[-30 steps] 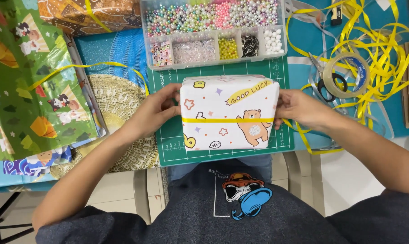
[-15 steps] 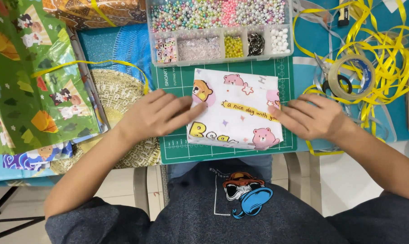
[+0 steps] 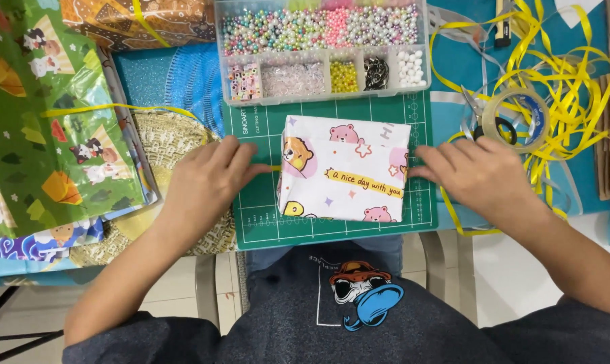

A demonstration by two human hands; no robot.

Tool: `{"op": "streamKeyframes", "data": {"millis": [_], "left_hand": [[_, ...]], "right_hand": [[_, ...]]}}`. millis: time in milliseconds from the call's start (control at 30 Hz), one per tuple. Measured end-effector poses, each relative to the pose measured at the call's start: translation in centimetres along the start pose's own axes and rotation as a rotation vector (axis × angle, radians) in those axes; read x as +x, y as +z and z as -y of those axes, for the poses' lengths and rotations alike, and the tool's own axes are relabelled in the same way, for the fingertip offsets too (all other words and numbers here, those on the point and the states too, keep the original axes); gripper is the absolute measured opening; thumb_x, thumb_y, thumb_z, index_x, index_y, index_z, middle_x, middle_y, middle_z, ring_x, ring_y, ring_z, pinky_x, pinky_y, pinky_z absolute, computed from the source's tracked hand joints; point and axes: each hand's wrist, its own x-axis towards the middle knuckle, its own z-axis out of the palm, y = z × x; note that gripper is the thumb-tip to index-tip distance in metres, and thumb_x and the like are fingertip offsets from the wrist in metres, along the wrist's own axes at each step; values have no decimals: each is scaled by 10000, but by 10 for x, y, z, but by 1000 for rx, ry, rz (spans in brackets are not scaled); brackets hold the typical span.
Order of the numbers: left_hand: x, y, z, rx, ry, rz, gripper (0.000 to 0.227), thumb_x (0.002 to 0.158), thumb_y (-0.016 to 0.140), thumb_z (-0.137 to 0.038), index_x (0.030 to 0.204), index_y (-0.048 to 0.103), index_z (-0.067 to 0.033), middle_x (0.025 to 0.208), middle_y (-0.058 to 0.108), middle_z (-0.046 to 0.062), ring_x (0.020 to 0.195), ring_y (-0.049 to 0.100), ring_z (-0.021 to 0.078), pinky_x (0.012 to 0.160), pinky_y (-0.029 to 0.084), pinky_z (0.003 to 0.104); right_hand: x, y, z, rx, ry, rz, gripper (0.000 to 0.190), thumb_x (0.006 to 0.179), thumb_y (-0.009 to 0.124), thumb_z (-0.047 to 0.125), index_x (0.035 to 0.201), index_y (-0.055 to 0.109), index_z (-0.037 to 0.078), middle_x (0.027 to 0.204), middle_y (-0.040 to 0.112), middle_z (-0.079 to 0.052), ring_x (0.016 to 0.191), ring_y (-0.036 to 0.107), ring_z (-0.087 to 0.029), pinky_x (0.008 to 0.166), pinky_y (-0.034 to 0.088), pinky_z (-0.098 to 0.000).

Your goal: Decorating a small gift box by wrapping it in paper and tying a yellow ribbon around it.

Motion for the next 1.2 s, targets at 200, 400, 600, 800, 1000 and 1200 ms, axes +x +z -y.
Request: {"op": "streamKeyframes", "data": {"millis": [200,400,600,800,1000,1200], "left_hand": [[21,-74,10,-503,-115,188,331,1007,721,-322,832,648,-51,757,563,43,597,542,172,523,473,332],[84,-127,4,-851,23,131,260,1052,613,-261,889,662,-66,891,593,27,829,571,194,742,424,355],[136,-143,-14,-1199,265,105,168,1064,633,-181,1005,720,-50,931,722,38,835,649,107,810,499,264],[159,-136,-22,-1293,422,13,214,1117,569,-147,1001,665,6,970,686,80,908,635,158,874,507,290],[158,-130,-17,-1362,391,-44,172,1128,581,-79,1062,681,45,1049,700,127,971,639,197,927,520,322],[149,-131,-21,-1371,244,-75,242,1139,505,-142,1134,667,37,1090,713,113,988,644,167,924,526,290]], "right_hand": [[0,-33,-37,450,329,827,443,995,468,669,806,575,283,727,583,114,734,657,-128,581,539,-379],[39,-74,-72,1056,135,235,158,943,645,241,855,755,169,1015,701,15,920,687,-138,836,542,-308],[90,-104,-86,1475,116,163,387,1006,481,188,698,659,35,1072,779,-149,835,730,-162,689,521,-262],[94,-125,-87,1471,99,-11,320,1015,407,117,858,654,-13,969,722,-172,907,727,-231,838,605,-316],[82,-128,-74,1286,288,-162,329,1082,378,87,1075,636,-116,1106,674,-258,1156,664,-342,1045,533,-409],[75,-134,-67,1280,320,-89,465,1095,301,145,1398,500,-145,1338,476,-315,1102,700,-365,1106,625,-459]]}}
